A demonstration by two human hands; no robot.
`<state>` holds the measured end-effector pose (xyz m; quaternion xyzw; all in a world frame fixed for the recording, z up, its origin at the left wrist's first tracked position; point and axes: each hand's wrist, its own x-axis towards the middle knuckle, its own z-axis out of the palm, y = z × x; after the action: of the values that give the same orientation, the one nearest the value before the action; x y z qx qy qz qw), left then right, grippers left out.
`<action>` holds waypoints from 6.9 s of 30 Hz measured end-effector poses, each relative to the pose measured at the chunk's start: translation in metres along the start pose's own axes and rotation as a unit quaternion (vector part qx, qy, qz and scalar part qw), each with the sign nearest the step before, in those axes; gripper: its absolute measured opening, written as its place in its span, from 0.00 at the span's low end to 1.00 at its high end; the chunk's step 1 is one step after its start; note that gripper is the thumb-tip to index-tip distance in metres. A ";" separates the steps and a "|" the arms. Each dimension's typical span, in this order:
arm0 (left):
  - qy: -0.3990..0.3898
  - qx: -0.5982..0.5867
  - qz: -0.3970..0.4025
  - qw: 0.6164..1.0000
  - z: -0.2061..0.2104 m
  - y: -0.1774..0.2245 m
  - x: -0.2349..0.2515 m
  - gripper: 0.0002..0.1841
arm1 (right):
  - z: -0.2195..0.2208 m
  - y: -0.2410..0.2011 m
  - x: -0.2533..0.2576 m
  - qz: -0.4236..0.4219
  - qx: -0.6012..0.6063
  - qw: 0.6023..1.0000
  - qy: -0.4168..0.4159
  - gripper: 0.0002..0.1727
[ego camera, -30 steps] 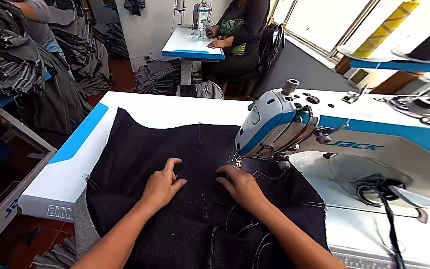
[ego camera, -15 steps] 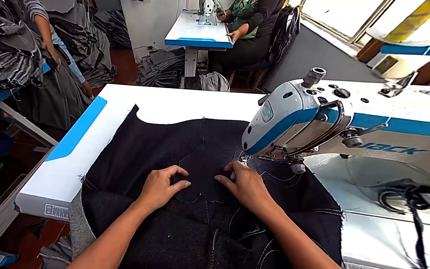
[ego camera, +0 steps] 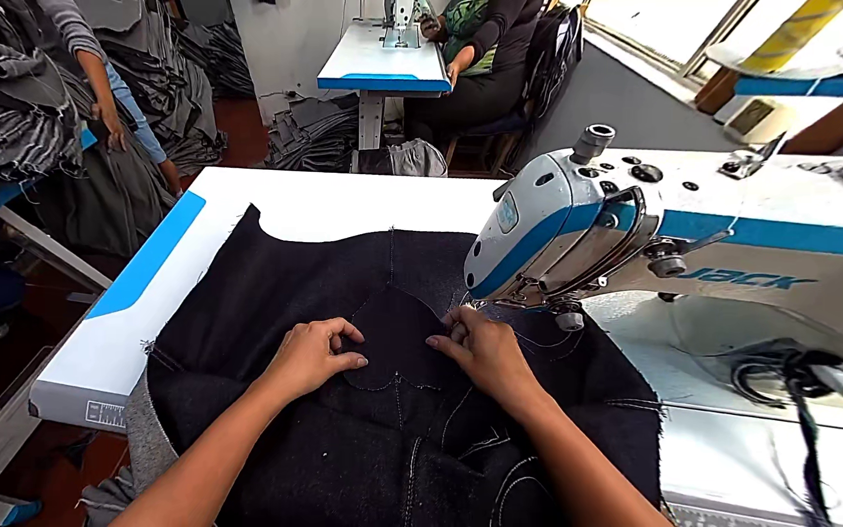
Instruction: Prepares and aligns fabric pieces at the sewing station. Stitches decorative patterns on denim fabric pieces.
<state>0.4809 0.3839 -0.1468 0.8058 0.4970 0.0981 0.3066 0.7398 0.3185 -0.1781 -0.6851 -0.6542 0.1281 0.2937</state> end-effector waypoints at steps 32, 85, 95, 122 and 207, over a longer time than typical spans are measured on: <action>0.059 0.225 0.245 0.941 0.077 0.031 0.025 0.49 | 0.014 0.032 -0.041 -0.200 -0.039 0.974 0.103 0.21; 0.001 0.234 0.088 0.968 0.062 0.042 0.013 0.47 | 0.008 0.038 -0.038 -0.220 -0.015 0.974 0.042 0.29; 0.006 0.204 0.067 0.977 0.063 0.044 0.012 0.54 | 0.001 0.044 -0.028 -0.296 -0.092 0.950 0.018 0.26; -0.149 0.178 0.541 0.808 0.061 0.024 0.063 0.46 | 0.017 0.024 -0.136 -0.247 -0.082 0.958 0.123 0.18; -0.108 0.201 0.505 0.833 0.042 0.023 0.130 0.46 | 0.010 0.027 -0.070 -0.172 -0.118 0.969 0.130 0.18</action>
<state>0.5805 0.4717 -0.1858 0.9940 -0.0065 0.0494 0.0975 0.7483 0.2537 -0.2165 -0.6026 -0.7291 -0.0928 0.3111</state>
